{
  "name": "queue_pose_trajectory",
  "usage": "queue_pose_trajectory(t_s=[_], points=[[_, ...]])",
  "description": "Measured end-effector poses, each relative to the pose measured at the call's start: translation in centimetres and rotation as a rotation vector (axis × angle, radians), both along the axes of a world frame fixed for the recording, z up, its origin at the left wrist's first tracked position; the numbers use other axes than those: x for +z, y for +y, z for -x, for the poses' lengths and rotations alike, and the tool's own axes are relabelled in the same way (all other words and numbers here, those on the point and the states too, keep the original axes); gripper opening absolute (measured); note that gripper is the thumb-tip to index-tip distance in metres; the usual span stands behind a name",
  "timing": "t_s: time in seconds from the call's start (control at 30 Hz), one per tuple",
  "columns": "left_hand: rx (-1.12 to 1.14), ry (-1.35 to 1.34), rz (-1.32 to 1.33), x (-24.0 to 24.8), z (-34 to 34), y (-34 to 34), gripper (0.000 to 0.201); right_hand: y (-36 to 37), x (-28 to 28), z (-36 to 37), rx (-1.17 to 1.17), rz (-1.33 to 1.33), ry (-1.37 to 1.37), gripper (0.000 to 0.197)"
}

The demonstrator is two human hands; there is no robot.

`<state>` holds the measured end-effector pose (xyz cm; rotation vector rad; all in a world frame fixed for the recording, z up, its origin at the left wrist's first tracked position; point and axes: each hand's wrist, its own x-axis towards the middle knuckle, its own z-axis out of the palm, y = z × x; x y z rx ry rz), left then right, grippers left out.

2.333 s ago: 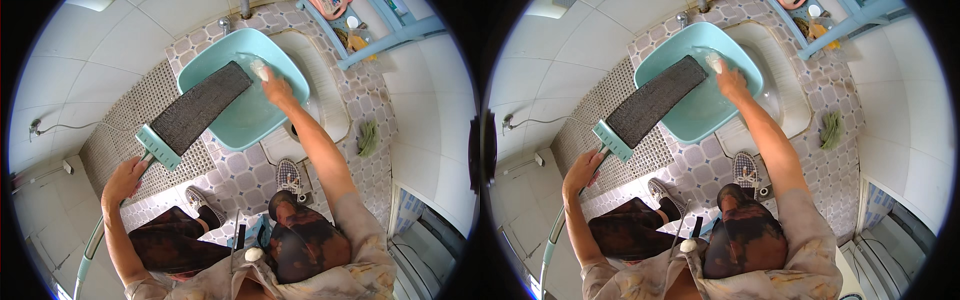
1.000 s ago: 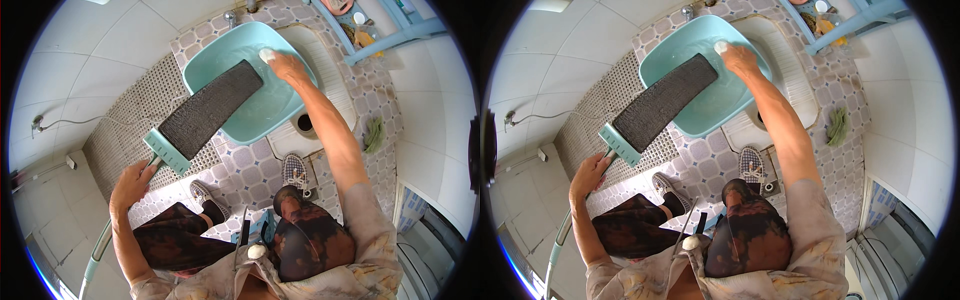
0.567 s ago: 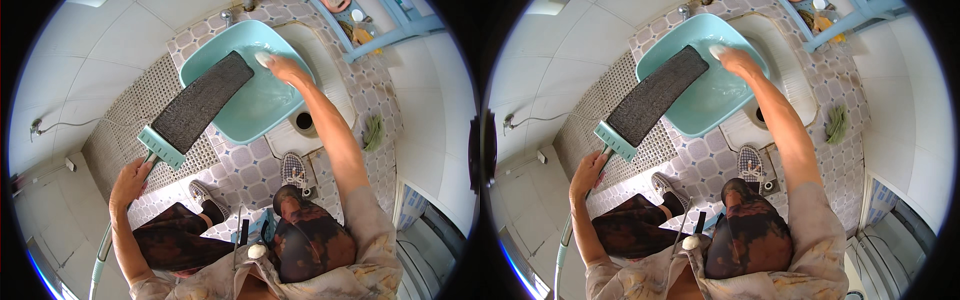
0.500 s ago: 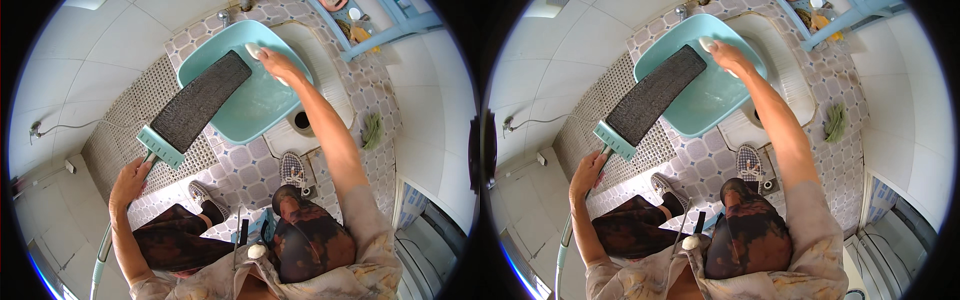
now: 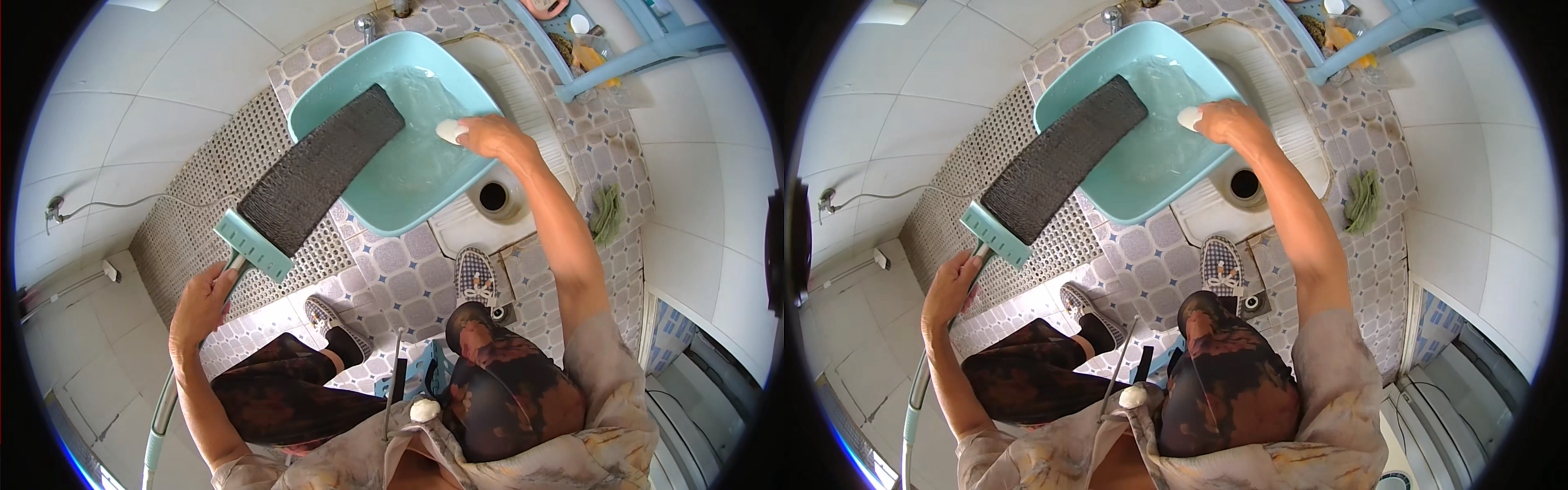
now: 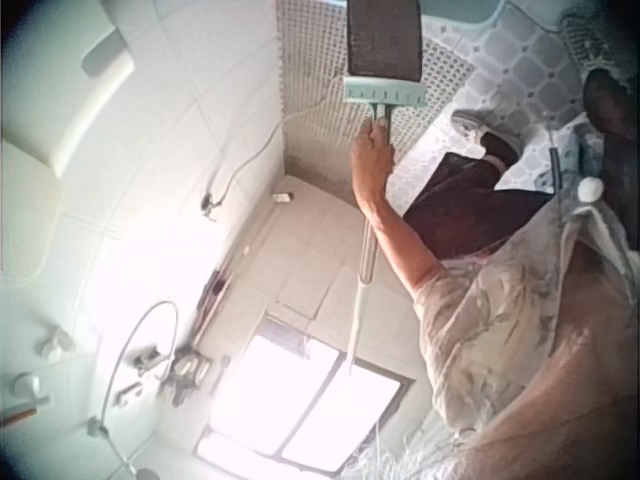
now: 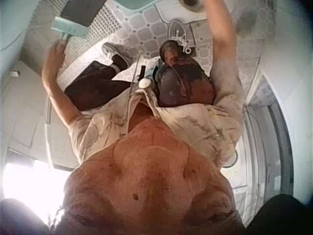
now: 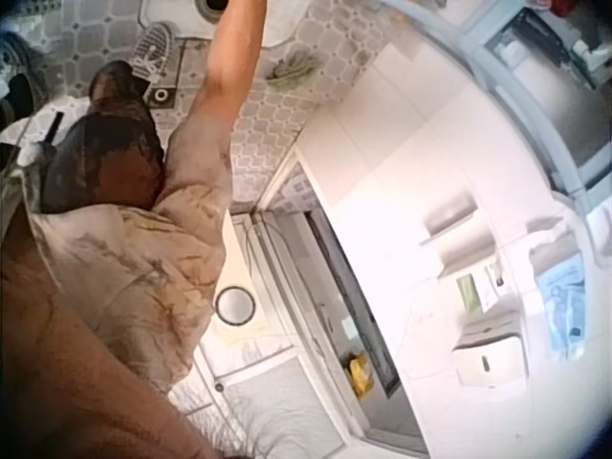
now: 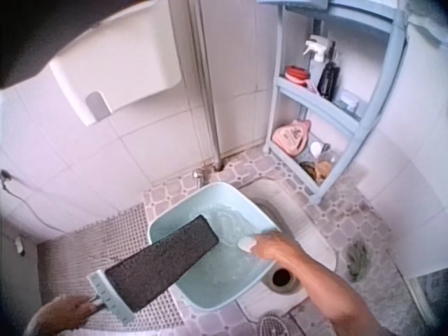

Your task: Cleaning a mop head in a bathroom basin using a showerhead and a brush.

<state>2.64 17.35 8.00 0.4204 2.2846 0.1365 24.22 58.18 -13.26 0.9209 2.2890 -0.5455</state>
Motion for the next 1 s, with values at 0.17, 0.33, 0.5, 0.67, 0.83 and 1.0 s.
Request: queue_pose_trajectory(t_s=[0.17, 0.33, 0.5, 0.67, 0.83, 1.0], points=[[0.022, 0.060, 0.005, 0.4, 0.4, 0.0, 0.034, -0.8, -0.6, 0.7, -0.142, -0.021, 0.322, 0.049], [-0.021, 0.077, 0.016, 0.4, 0.5, -0.2, 0.035, -2.9, -4.0, 2.9, -0.242, -0.016, 0.264, 0.055], [0.000, 0.070, 0.014, 0.3, 0.7, 0.2, 0.036, -2.0, -4.9, 2.8, -0.271, -0.060, 0.412, 0.056], [0.002, 0.077, -0.025, 0.2, 0.4, -0.1, 0.036, -0.5, -0.9, 1.6, -0.838, 0.811, 0.847, 0.062], [0.043, 0.034, -0.031, -0.3, 0.1, 1.1, 0.036, -4.0, 2.2, 1.7, -0.832, 1.027, 0.794, 0.057], [0.006, -0.106, -0.107, -2.4, 0.4, 2.7, 0.038, -13.8, 1.6, 4.4, -0.106, 0.361, 1.208, 0.054]])
